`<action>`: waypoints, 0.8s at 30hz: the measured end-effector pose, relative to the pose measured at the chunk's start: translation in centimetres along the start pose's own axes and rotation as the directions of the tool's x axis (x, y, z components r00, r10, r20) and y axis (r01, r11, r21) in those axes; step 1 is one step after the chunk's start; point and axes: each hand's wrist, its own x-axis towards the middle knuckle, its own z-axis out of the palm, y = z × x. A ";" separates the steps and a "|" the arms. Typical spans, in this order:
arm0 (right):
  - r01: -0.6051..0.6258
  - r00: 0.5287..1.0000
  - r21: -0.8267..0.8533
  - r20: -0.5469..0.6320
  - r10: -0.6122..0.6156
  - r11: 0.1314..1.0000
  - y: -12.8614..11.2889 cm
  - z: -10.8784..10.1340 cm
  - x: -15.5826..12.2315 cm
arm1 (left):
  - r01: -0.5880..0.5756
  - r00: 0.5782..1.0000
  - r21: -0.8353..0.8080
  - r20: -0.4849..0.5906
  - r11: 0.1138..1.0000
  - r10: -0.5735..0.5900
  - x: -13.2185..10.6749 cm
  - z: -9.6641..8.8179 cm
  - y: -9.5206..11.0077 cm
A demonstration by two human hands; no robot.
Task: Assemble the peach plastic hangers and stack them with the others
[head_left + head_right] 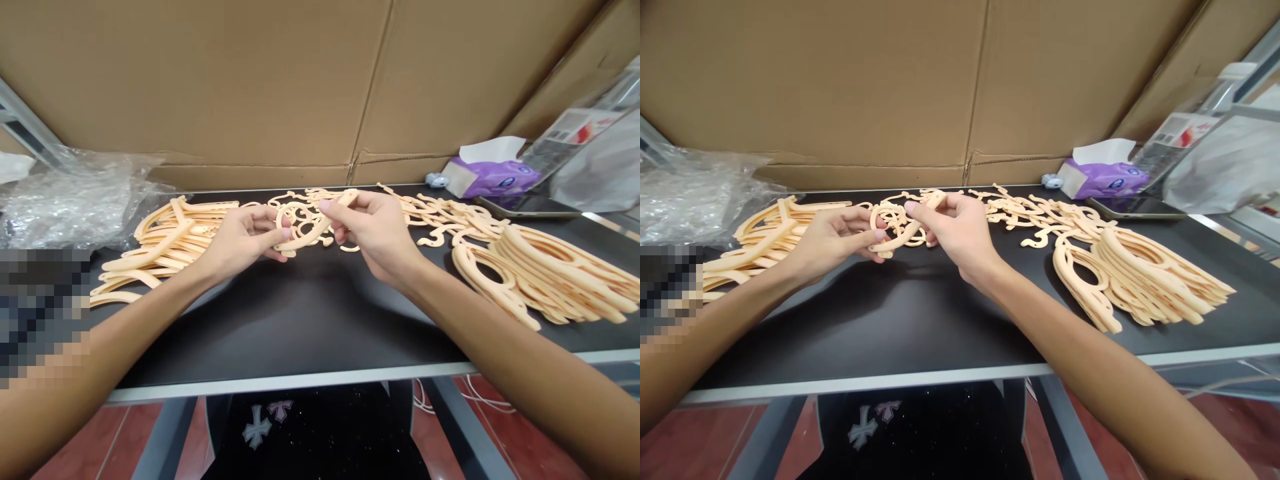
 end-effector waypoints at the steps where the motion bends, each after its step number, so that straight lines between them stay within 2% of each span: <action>1: -0.017 1.000 0.020 0.020 0.017 1.000 0.2 0.2 -0.1 | -0.006 1.000 -0.003 0.010 1.000 0.006 -0.1 0.1 -0.1; 6: -0.040 0.998 -0.017 0.044 0.040 0.999 0.9 0.5 -0.3 | -0.043 0.998 0.016 0.035 0.999 0.043 -0.2 0.5 -0.4; 11: -0.074 0.993 -0.023 -0.090 0.072 0.997 0.3 0.2 0.0 | -0.083 0.994 0.056 -0.060 0.995 0.086 0.1 0.6 -0.3; 14: -0.123 0.987 0.026 -0.105 0.125 0.992 -0.1 0.2 0.0 | -0.109 0.991 0.041 -0.079 0.993 0.112 0.0 0.7 -0.3; 19: -0.280 0.959 0.127 0.007 0.282 0.951 -0.4 0.8 -0.6 | -0.172 0.971 0.054 -0.160 0.984 0.178 -0.2 1.0 -0.7; 24: -0.364 0.929 0.182 0.145 0.341 0.914 -0.1 1.2 -1.3 | -0.126 0.983 0.026 -0.128 0.992 0.128 -0.2 1.5 -1.1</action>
